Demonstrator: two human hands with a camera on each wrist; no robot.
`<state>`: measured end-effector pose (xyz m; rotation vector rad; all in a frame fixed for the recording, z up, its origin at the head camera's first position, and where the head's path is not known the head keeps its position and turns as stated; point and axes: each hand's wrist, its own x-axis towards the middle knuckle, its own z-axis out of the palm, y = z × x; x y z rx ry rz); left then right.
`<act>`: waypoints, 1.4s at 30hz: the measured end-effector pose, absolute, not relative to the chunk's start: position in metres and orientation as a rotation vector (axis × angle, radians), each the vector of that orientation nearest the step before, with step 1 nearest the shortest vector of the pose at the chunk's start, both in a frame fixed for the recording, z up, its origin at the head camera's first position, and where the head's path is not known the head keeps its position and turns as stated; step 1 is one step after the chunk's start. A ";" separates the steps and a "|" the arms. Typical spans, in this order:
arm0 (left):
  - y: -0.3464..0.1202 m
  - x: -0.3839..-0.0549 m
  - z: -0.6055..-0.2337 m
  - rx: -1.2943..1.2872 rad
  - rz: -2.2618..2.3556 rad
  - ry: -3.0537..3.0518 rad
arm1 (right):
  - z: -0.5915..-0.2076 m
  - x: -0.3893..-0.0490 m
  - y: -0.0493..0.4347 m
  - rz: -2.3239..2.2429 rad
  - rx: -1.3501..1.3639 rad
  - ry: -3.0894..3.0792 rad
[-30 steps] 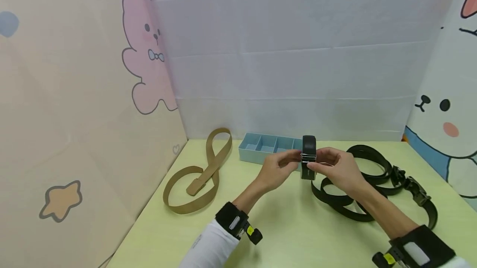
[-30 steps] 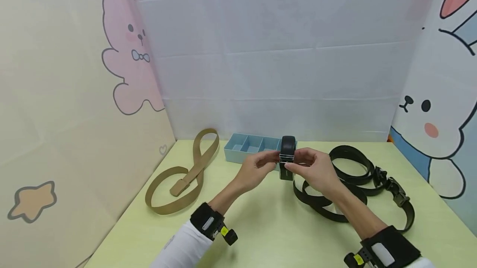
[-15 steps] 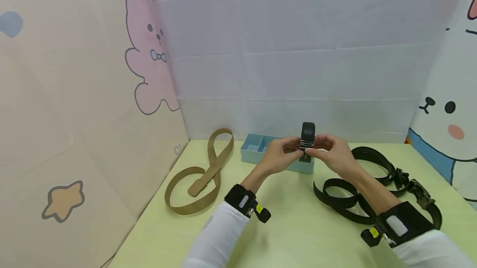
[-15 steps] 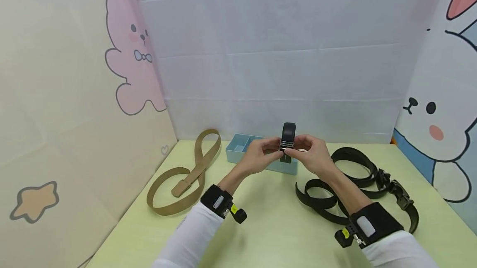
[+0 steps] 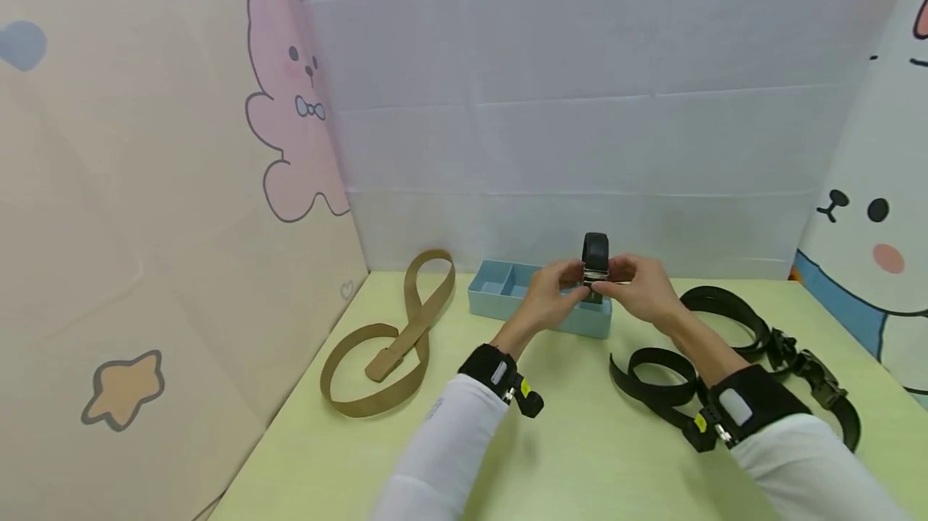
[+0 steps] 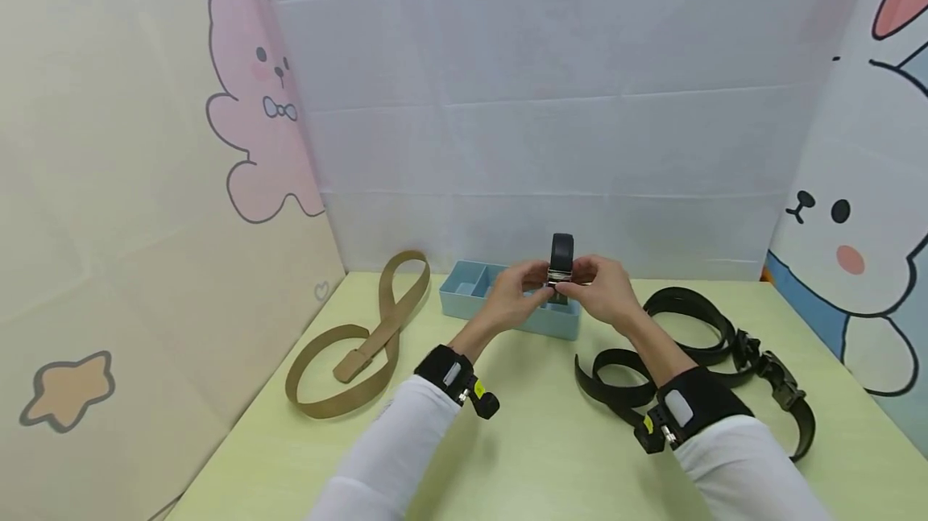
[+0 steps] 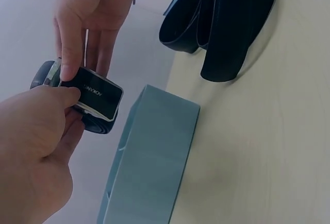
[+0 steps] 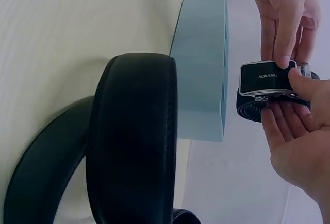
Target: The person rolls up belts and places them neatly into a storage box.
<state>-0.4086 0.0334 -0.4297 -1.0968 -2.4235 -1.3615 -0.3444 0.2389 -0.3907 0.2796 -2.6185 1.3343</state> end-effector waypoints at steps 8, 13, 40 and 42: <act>0.039 -0.413 -0.439 -1.021 -1.312 -2.525 | -0.405 -0.352 0.238 1.287 0.233 -2.658; 0.041 -0.413 -0.443 -1.014 -1.261 -2.560 | -0.412 -0.353 0.237 1.281 0.191 -2.667; 0.046 -0.413 -0.454 -1.023 -0.802 -2.722 | -0.425 -0.358 0.230 0.997 0.228 -2.794; 0.047 -0.413 -0.453 -0.993 -0.711 -2.735 | -0.424 -0.359 0.229 0.984 0.236 -2.795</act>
